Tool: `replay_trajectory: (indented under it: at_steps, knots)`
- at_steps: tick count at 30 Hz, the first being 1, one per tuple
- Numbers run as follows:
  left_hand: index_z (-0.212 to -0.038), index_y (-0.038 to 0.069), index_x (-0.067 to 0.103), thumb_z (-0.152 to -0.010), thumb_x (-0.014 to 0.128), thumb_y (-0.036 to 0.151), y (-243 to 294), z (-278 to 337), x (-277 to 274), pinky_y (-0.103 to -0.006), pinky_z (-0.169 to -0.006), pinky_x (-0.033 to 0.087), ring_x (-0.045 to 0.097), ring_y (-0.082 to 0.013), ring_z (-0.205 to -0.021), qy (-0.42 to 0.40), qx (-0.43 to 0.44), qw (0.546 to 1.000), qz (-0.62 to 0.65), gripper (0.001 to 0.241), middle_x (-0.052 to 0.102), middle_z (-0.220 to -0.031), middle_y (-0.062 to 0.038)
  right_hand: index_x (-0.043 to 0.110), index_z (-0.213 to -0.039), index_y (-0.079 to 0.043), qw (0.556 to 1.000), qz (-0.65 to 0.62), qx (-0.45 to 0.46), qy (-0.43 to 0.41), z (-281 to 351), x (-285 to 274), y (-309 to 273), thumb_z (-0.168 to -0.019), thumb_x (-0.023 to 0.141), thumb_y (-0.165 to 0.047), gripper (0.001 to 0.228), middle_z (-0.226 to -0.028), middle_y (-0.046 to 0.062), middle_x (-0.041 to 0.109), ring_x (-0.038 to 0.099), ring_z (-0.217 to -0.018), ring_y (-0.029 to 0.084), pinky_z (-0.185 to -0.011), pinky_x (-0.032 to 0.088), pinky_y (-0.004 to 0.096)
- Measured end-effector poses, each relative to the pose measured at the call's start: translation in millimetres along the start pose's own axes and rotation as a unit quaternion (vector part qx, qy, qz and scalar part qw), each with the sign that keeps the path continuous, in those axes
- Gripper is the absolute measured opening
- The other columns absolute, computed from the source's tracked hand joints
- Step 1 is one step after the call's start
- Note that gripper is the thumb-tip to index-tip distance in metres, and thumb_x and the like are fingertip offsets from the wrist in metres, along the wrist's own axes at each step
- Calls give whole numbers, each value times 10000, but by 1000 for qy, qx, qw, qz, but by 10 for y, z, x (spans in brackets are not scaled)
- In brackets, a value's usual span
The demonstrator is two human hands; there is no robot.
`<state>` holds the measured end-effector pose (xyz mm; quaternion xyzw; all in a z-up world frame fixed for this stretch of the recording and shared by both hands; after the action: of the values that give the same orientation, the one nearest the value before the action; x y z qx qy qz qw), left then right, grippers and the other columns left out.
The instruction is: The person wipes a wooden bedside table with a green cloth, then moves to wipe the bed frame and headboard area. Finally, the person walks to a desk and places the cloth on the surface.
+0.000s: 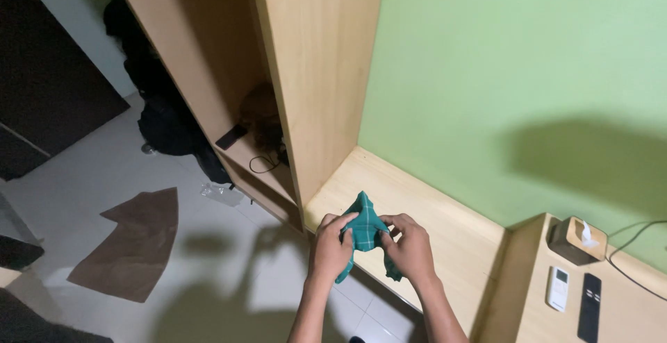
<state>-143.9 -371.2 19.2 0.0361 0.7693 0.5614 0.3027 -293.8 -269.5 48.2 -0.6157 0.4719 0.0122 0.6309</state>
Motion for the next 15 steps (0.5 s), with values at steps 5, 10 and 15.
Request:
replay_trajectory:
  at_steps: [5,10,15]
  knots:
    - [-1213,136,737,-893,642,27,-2,-135,74,-382,-857,554,683,-299,-997,-10,-10,1000,-12,351,659,-1060,-113,788,-1055,-109,1000,1,0,-6,-159,35,136,-766,745,-26,303,-963,84,752,737,-765,218,-654,602,341]
    - [-1209,147,743,-896,644,37,-49,-434,166,-388,-864,551,681,-300,-1007,-31,2,999,-20,346,666,-1071,-103,783,-1061,-115,1000,4,26,1,-361,32,175,-771,743,-29,305,-984,75,753,755,-788,218,-656,609,336]
    - [-1213,163,739,-890,650,48,-110,-771,203,-391,-845,557,682,-300,-995,-68,10,998,-7,353,664,-1063,-101,776,-1070,-107,998,16,54,36,-570,68,176,-781,749,-28,301,-974,83,747,762,-807,210,-641,605,344]
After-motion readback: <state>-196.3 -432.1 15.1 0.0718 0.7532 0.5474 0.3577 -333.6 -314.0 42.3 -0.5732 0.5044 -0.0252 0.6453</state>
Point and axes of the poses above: each hand's wrist, its own z-axis away from the middle knuckle, its own x-axis out of the palm, y = z × x, the point moved 5 cm from there along -z, towards the middle knuckle
